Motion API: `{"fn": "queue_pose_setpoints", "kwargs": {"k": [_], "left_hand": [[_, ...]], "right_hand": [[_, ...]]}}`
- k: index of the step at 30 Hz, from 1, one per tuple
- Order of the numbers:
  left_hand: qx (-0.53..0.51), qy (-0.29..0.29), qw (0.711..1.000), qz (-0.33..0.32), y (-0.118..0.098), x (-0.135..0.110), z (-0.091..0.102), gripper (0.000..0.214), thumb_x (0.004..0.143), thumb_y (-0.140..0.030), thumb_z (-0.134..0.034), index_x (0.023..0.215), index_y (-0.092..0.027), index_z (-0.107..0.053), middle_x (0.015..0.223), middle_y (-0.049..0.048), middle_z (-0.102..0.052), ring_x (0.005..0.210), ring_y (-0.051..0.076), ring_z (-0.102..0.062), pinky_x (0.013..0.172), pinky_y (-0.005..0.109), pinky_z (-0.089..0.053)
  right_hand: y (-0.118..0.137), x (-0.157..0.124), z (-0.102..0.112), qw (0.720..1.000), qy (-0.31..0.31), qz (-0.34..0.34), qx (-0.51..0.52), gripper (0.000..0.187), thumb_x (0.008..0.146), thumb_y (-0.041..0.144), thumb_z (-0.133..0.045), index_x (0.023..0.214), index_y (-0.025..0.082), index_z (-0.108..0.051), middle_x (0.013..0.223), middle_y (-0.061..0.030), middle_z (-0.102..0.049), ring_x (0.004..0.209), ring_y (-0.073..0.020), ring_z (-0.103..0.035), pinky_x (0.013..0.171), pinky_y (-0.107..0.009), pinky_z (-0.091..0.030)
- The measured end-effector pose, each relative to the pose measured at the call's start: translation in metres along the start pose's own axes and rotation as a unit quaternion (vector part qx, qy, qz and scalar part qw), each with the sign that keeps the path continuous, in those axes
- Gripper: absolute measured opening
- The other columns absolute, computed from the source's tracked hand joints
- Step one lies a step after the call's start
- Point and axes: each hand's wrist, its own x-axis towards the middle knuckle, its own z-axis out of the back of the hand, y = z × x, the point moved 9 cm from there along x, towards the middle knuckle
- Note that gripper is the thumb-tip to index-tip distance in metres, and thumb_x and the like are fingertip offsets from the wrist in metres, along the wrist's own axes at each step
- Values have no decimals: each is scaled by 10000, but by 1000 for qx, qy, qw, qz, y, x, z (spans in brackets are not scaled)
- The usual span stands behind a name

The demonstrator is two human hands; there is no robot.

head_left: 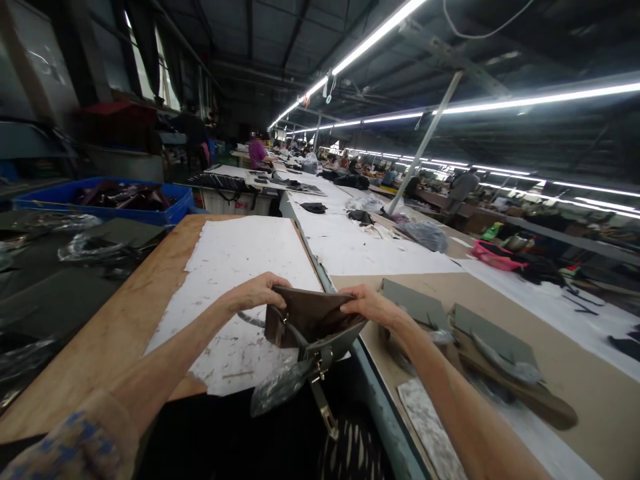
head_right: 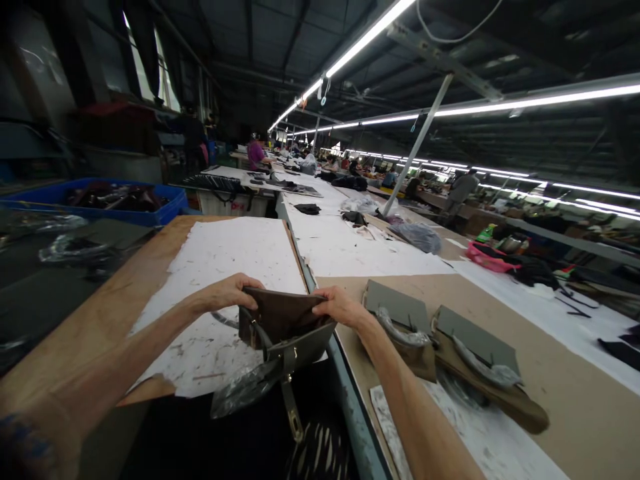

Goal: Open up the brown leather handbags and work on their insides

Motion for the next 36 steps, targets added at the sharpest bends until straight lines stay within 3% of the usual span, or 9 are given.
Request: {"fn": "queue_pose_setpoints", "kwargs": {"k": [6,12,20,27,36], "left_hand": [[-31,3,1000,2,7,5,1,309,554,-169,-666,853,-97,-635,741,50,-645,680,173,-591,657,253,-473],[-53,-37,998,-14,6,5,10,318,533,-168,-710,835,-102,-636,728,32,-640,667,143,-578,660,223,-455],[-120,-90,988,-44,6,4,20,339,526,-214,-718,830,-93,-629,732,40,-630,643,123,-554,622,208,-417],[-64,-133,989,-29,3,3,26,297,607,-323,-686,813,-110,-657,707,31,-619,639,110,-520,596,196,-367],[39,-106,993,-38,-15,8,19,277,659,-318,-593,816,-93,-631,703,38,-596,644,120,-508,594,204,-364]], "right_hand": [[2,-1,-6,999,29,12,9,273,661,309,-589,867,132,-600,691,-19,-634,580,-136,-579,537,-210,-446],[8,6,-1,997,10,42,-57,329,760,448,-511,805,140,-615,709,-33,-636,639,-167,-584,595,-255,-459],[13,9,5,992,-26,54,-107,403,759,516,-482,793,142,-628,678,-38,-619,676,-185,-569,654,-281,-450],[15,8,6,989,-49,55,-130,420,763,530,-474,772,137,-620,684,-31,-615,669,-180,-555,636,-270,-431],[12,4,6,988,-73,50,-129,413,760,525,-467,786,141,-616,637,-23,-588,599,-152,-520,572,-247,-399]]}}
